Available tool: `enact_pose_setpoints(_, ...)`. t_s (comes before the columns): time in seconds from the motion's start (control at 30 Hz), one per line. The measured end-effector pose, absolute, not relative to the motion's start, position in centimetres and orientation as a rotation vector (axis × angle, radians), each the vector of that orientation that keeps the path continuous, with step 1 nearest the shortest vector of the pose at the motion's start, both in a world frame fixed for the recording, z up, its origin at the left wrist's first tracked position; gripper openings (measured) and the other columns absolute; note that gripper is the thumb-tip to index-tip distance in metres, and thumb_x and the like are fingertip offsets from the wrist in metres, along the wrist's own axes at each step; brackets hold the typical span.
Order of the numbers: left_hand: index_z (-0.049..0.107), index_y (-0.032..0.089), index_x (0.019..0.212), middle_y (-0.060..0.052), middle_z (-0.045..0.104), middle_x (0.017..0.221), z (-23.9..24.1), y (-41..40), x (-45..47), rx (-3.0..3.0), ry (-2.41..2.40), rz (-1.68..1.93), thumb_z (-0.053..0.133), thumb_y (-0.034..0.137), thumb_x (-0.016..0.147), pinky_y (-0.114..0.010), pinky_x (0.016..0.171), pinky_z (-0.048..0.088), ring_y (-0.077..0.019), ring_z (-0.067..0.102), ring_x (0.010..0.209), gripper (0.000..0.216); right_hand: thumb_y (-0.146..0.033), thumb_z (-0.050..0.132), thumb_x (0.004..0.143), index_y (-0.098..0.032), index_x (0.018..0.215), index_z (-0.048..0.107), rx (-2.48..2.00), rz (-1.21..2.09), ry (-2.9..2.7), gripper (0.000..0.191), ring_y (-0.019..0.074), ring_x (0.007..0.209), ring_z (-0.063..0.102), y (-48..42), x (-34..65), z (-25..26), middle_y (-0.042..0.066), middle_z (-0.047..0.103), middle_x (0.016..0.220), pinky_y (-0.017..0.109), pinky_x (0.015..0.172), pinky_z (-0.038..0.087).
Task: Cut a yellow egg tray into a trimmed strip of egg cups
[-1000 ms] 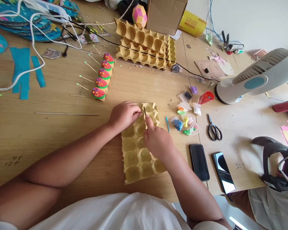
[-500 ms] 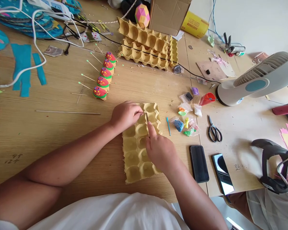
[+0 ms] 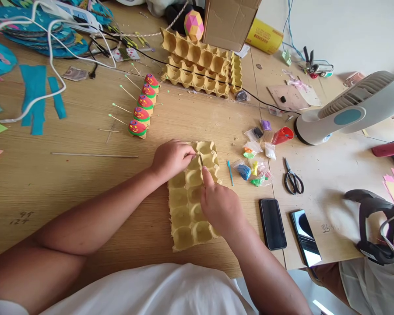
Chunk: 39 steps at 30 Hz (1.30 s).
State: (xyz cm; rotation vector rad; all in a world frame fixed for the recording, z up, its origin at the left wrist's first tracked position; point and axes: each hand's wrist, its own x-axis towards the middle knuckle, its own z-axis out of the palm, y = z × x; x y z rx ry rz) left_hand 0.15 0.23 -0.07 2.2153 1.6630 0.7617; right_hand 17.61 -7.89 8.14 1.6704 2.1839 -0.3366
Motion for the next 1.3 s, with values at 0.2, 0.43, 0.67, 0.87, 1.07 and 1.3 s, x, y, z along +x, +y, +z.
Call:
enact_pose_setpoints(0.2,0.077,0.025,0.084,-0.003,0.076,0.084,-0.1,0.2,0.1,2.222,1.682,0.764,0.061,0.026,0.090,-0.034,0.068,0.044,-0.0238,0.065,0.089,0.017,-0.029,0.035,0.106,-0.016,0.163,0.024,1.674,-0.293,2.181,0.060,0.0268,0.082,0.075,-8.1,17.3,8.1,0.008,0.079,0.091,0.032,0.058,0.037)
enact_pose_setpoints(0.43,0.077,0.025,0.084,-0.004,0.076,0.085,0.0,0.2,0.1,2.213,1.670,0.760,0.061,0.025,0.090,-0.033,0.069,0.044,-0.0244,0.065,0.089,0.017,-0.029,0.034,0.105,-0.017,0.162,0.027,1.682,-0.281,2.213,0.058,0.0253,0.080,0.075,-8.3,17.8,8.2,0.007,0.080,0.091,0.031,0.057,0.037)
enact_pose_setpoints(0.67,0.077,0.024,0.084,-0.005,0.076,0.087,0.3,0.2,0.1,2.200,1.664,0.751,0.062,0.028,0.091,-0.033,0.071,0.044,-0.0236,0.065,0.089,0.017,-0.031,0.036,0.105,-0.018,0.162,0.027,1.728,-0.244,2.246,0.059,0.0245,0.077,0.075,-8.3,17.9,8.2,0.006,0.080,0.090,0.030,0.055,0.035)
enact_pose_setpoints(0.87,0.076,0.024,0.082,-0.004,0.075,0.083,0.4,0.2,0.1,2.215,1.651,0.751,0.061,0.026,0.091,-0.032,0.069,0.043,-0.0232,0.065,0.088,0.018,-0.031,0.035,0.106,-0.019,0.163,0.025,1.715,-0.257,2.200,0.059,0.0253,0.081,0.075,-8.0,17.4,7.8,0.008,0.080,0.092,0.030,0.059,0.039)
enact_pose_setpoints(1.07,0.075,0.023,0.080,-0.004,0.074,0.081,0.3,0.2,0.0,2.253,1.658,0.757,0.062,0.027,0.090,-0.033,0.066,0.040,-0.0237,0.064,0.085,0.017,-0.029,0.035,0.105,-0.014,0.162,0.024,1.665,-0.328,2.185,0.060,0.0263,0.083,0.074,-6.6,16.8,8.3,0.010,0.079,0.093,0.031,0.061,0.040)
enact_pose_setpoints(1.3,0.074,0.023,0.080,-0.005,0.073,0.082,0.4,0.2,0.0,2.243,1.636,0.743,0.060,0.027,0.091,-0.033,0.068,0.041,-0.0239,0.064,0.087,0.019,-0.029,0.034,0.104,-0.015,0.160,0.027,1.669,-0.384,2.213,0.058,0.0263,0.084,0.073,-5.2,16.6,8.5,0.011,0.079,0.098,0.031,0.063,0.039)
